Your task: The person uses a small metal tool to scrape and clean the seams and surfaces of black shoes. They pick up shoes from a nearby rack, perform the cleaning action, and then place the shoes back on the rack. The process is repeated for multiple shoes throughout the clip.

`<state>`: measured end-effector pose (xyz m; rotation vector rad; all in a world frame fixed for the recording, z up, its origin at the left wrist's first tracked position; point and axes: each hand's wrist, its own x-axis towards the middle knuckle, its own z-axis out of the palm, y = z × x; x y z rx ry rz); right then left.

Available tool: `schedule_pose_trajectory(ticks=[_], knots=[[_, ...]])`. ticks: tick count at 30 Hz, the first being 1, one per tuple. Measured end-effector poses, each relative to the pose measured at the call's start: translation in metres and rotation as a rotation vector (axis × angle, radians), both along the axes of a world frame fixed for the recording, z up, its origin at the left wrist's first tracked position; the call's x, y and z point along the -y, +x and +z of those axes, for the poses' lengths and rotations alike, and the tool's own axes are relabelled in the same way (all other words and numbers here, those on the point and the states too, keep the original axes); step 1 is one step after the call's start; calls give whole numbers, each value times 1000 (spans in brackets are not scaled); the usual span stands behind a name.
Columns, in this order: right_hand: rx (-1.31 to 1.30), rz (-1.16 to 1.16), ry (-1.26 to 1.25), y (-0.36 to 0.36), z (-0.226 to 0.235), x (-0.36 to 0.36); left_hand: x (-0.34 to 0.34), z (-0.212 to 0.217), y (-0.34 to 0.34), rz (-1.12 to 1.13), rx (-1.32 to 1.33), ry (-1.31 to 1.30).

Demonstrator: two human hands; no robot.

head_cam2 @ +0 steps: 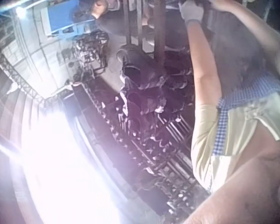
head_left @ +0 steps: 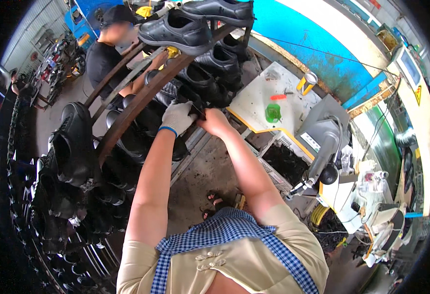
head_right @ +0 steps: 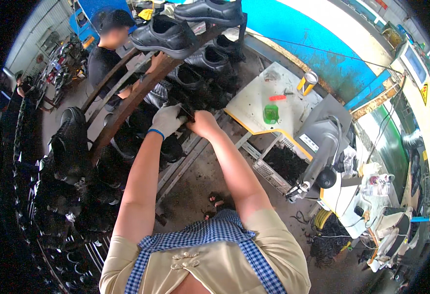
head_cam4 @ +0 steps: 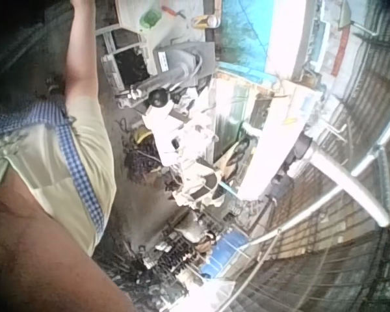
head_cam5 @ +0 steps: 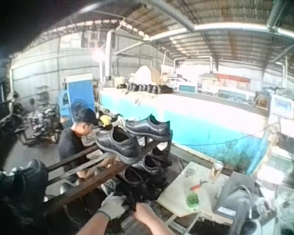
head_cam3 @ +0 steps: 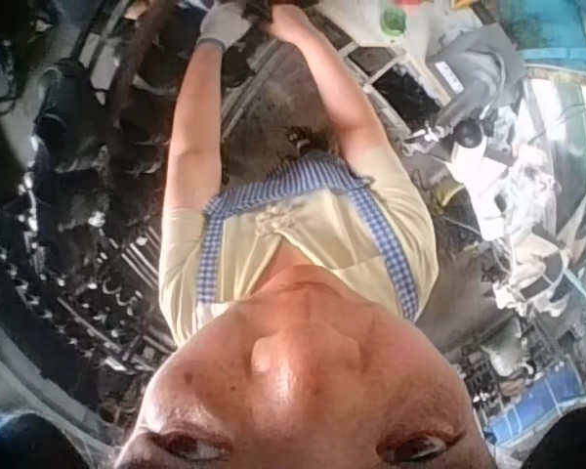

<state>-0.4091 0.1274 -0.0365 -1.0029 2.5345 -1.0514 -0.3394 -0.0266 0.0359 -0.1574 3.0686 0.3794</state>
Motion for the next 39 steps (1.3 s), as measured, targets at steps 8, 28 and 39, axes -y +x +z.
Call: schedule_pose_trajectory(ticks=[8, 28, 39], knots=[[421, 40, -5, 85, -44, -51, 10, 1, 1, 75, 16, 12], [181, -335, -584, 19, -25, -86, -46, -22, 47, 112, -733, -35], [-162, -374, -444, -84, 16, -4, -31, 19, -17, 504, -413, 316]])
